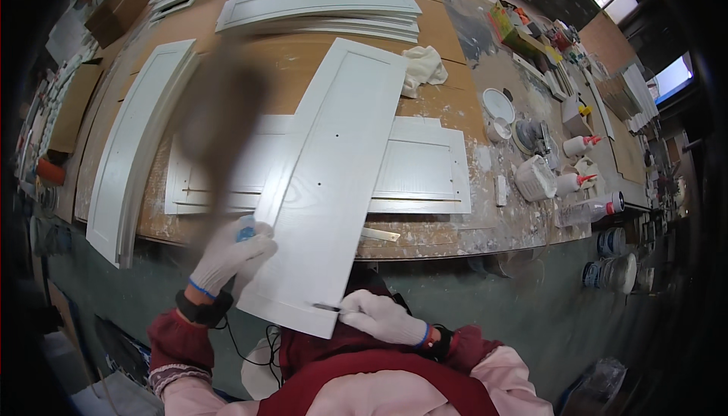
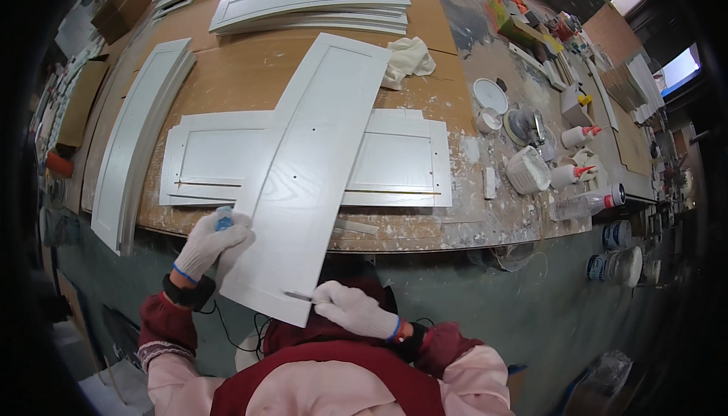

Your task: Applying and smoothing wood filler into the joints and seams of white cabinet doors.

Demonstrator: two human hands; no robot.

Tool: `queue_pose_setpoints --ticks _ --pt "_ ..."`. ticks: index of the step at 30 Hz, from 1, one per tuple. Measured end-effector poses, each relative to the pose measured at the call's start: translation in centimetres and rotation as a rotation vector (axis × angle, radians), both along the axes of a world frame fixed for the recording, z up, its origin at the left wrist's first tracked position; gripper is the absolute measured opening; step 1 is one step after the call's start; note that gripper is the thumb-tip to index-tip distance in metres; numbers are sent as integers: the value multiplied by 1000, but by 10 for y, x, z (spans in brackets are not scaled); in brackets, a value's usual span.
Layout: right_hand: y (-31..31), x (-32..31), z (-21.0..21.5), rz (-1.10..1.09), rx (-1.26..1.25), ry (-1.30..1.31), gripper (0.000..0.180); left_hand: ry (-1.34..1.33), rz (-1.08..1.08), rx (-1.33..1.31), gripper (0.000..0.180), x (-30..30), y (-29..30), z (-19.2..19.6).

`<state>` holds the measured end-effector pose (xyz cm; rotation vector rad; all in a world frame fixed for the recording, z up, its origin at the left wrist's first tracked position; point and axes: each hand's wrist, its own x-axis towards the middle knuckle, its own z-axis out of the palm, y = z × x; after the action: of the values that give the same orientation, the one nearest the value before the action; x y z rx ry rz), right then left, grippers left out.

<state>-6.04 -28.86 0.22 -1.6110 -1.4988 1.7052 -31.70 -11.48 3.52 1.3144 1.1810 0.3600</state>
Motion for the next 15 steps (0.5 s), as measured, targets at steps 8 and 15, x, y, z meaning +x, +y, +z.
queue_pose_setpoints --ticks 8,15 --pt "30 43 -16 -189 -23 628 14 218 307 559 17 -38 -95 30" --pt "9 156 3 -628 -78 753 31 371 160 889 23 149 -107 -32"
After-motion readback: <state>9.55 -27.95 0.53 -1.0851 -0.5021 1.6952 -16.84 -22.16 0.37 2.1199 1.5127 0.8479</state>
